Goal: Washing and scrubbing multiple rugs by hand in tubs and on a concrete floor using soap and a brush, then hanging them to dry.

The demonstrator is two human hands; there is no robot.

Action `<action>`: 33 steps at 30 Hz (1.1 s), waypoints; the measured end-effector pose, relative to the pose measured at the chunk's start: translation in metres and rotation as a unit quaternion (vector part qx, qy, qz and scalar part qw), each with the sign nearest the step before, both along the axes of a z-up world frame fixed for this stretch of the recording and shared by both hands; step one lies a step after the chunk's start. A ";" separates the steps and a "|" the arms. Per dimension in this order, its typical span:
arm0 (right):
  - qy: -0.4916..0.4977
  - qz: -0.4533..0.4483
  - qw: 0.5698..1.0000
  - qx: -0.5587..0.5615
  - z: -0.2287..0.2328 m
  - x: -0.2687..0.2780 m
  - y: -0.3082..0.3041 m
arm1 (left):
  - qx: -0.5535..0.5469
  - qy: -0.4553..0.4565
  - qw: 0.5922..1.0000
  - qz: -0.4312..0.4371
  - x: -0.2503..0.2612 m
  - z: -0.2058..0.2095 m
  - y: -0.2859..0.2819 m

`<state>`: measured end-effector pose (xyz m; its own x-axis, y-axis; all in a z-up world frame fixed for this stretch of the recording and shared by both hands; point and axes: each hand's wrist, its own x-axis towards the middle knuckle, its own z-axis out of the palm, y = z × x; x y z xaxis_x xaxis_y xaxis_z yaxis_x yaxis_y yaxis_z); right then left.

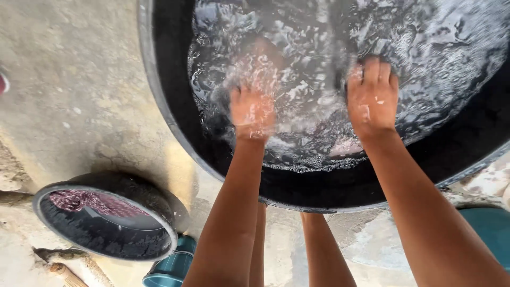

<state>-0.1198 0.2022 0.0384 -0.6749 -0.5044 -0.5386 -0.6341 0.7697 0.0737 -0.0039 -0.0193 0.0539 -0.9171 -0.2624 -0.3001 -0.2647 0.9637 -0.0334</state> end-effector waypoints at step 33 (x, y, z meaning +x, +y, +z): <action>-0.057 0.025 0.997 0.037 0.045 0.081 0.012 | 0.034 0.018 0.999 -0.037 0.037 0.004 0.021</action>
<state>-0.0387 0.2145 0.0838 -0.5829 -0.4917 -0.6468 -0.6787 0.7323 0.0550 0.0332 0.0013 0.0578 -0.9435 -0.1744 -0.2817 -0.1934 0.9803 0.0410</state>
